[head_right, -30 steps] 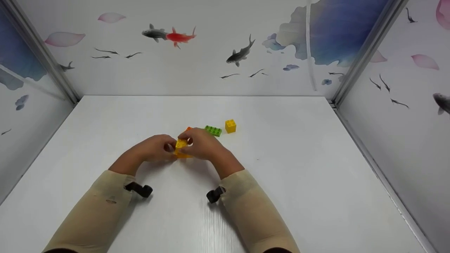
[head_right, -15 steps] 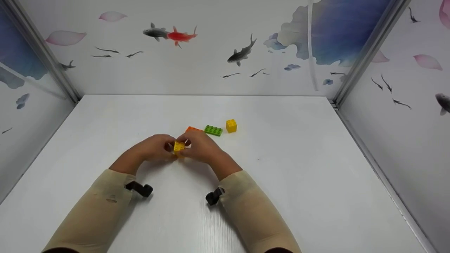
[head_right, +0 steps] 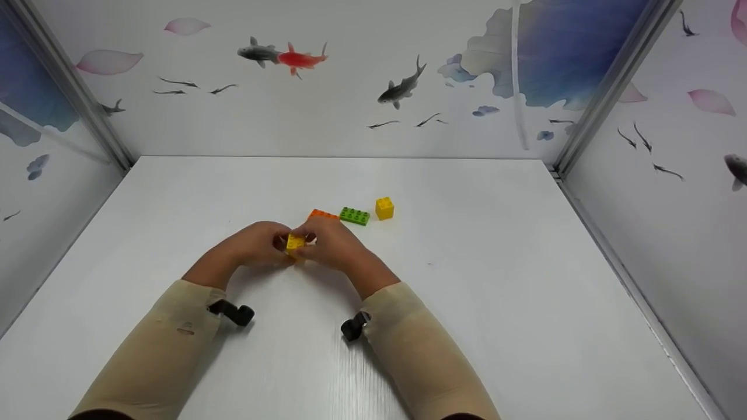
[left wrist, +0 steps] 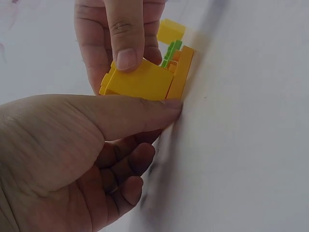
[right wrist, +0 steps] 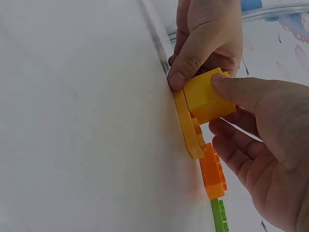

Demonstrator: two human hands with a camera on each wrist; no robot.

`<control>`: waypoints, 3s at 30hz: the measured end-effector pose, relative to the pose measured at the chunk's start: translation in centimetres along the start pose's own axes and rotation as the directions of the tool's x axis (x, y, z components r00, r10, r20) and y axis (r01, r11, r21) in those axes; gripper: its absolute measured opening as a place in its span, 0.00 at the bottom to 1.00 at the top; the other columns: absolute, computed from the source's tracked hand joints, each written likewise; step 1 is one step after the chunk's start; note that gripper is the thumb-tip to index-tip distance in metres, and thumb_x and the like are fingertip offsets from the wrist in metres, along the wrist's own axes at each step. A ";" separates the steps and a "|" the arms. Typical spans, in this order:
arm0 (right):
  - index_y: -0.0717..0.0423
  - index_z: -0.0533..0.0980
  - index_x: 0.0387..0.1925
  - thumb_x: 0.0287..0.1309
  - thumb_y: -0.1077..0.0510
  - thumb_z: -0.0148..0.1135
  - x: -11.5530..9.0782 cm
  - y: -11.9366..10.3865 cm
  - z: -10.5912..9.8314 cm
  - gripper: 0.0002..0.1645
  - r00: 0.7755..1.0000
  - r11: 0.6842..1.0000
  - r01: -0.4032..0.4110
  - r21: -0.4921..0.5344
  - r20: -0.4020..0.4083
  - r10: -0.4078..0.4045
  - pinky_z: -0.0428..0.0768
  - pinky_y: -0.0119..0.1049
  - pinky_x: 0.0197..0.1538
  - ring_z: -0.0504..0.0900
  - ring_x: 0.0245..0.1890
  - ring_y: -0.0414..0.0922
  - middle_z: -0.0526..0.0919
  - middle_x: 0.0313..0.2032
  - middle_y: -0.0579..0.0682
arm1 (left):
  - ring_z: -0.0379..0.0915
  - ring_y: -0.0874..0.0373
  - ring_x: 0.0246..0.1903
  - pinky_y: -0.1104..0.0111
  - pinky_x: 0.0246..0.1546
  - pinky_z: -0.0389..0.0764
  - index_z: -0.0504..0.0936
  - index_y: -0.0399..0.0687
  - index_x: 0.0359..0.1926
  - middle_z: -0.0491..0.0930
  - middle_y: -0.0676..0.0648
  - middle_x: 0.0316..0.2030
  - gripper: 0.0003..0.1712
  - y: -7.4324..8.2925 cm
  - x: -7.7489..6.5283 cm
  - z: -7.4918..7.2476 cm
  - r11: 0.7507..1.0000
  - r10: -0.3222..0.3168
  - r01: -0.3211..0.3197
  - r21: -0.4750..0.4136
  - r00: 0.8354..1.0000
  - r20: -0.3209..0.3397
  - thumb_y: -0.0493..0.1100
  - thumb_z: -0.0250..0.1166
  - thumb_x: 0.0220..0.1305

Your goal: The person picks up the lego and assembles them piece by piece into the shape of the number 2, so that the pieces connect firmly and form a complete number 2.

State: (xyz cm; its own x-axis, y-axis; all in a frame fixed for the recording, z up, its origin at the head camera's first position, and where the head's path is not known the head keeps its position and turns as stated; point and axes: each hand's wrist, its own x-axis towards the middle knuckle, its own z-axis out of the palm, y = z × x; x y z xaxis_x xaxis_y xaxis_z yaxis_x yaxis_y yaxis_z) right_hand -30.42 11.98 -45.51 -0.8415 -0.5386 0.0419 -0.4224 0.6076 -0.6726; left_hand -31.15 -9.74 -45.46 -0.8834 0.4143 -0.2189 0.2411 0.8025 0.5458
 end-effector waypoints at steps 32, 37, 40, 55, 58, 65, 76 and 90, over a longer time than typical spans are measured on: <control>0.47 0.83 0.65 0.67 0.46 0.74 0.2 1.3 -0.9 0.27 0.987 0.989 -0.141 0.039 -0.076 0.144 0.85 0.45 0.63 0.84 0.56 0.48 0.87 0.58 0.47 | 0.79 0.50 0.54 0.53 0.65 0.81 0.85 0.50 0.59 0.86 0.48 0.54 0.24 -0.4 -0.4 -0.9 0.998 0.041 -0.040 -0.055 0.999 0.009 0.52 0.76 0.65; 0.45 0.82 0.66 0.69 0.48 0.73 0.3 2.3 -2.0 0.26 0.937 0.949 -0.313 0.028 -0.153 0.313 0.85 0.46 0.65 0.82 0.60 0.50 0.84 0.61 0.47 | 0.79 0.51 0.56 0.54 0.66 0.81 0.84 0.53 0.63 0.84 0.50 0.56 0.27 0.0 -0.4 -1.0 0.996 -0.005 0.008 -0.087 1.000 0.029 0.53 0.76 0.66; 0.46 0.81 0.67 0.69 0.51 0.73 0.5 2.8 -2.3 0.27 0.922 0.936 -0.350 0.040 -0.164 0.351 0.83 0.47 0.68 0.81 0.63 0.51 0.83 0.63 0.49 | 0.78 0.52 0.58 0.55 0.66 0.81 0.84 0.56 0.62 0.84 0.51 0.57 0.25 0.2 -0.4 -1.1 0.994 -0.024 0.026 -0.108 0.999 0.023 0.53 0.76 0.66; 0.48 0.81 0.67 0.71 0.56 0.70 1.7 3.9 -1.5 0.25 0.902 0.914 -0.402 0.052 -0.152 0.405 0.78 0.46 0.74 0.79 0.63 0.50 0.81 0.65 0.50 | 0.78 0.52 0.57 0.56 0.62 0.83 0.86 0.59 0.60 0.84 0.52 0.56 0.21 0.5 -0.8 -1.5 0.990 -0.004 0.003 -0.141 1.000 -0.011 0.53 0.75 0.68; 0.47 0.81 0.67 0.72 0.56 0.70 1.6 3.9 -1.5 0.24 0.893 0.907 -0.415 0.075 -0.155 0.422 0.78 0.46 0.75 0.79 0.63 0.50 0.81 0.64 0.49 | 0.78 0.52 0.58 0.56 0.63 0.82 0.86 0.59 0.59 0.84 0.52 0.55 0.21 0.5 -0.8 -1.5 0.990 0.000 -0.002 -0.144 1.000 -0.013 0.53 0.75 0.68; 0.47 0.81 0.66 0.72 0.57 0.68 1.7 3.8 -1.6 0.23 0.895 0.909 -0.409 0.080 -0.158 0.417 0.77 0.47 0.75 0.80 0.63 0.50 0.82 0.63 0.48 | 0.79 0.53 0.57 0.57 0.62 0.83 0.86 0.60 0.59 0.84 0.53 0.56 0.20 0.2 -0.5 -1.6 0.985 0.004 -0.006 -0.171 1.000 -0.012 0.53 0.75 0.67; 0.47 0.83 0.64 0.74 0.57 0.67 0.2 3.3 -2.8 0.20 0.927 0.943 -0.331 0.045 -0.172 0.333 0.80 0.47 0.72 0.81 0.64 0.50 0.83 0.64 0.48 | 0.80 0.53 0.57 0.57 0.64 0.83 0.85 0.59 0.58 0.84 0.53 0.55 0.20 0.5 -0.5 -1.5 0.979 -0.011 0.010 -0.202 1.000 0.000 0.52 0.76 0.67; 0.44 0.84 0.62 0.73 0.57 0.67 -2.3 2.0 -4.7 0.19 0.957 0.973 -0.229 0.019 -0.179 0.229 0.83 0.48 0.68 0.83 0.60 0.48 0.84 0.62 0.44 | 0.80 0.54 0.56 0.58 0.63 0.84 0.85 0.61 0.57 0.84 0.54 0.55 0.19 0.5 -0.4 -1.3 0.979 -0.035 0.034 -0.203 0.999 -0.001 0.52 0.76 0.67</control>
State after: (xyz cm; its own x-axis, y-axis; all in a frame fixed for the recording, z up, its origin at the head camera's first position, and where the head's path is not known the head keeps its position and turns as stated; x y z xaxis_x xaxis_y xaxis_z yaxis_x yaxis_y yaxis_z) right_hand -30.90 17.16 -43.45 -0.9622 -0.2718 0.0181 -0.2116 0.7040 -0.6779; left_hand -31.21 -10.04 -44.06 -0.8915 0.3860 -0.2372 0.1245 0.7121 0.6910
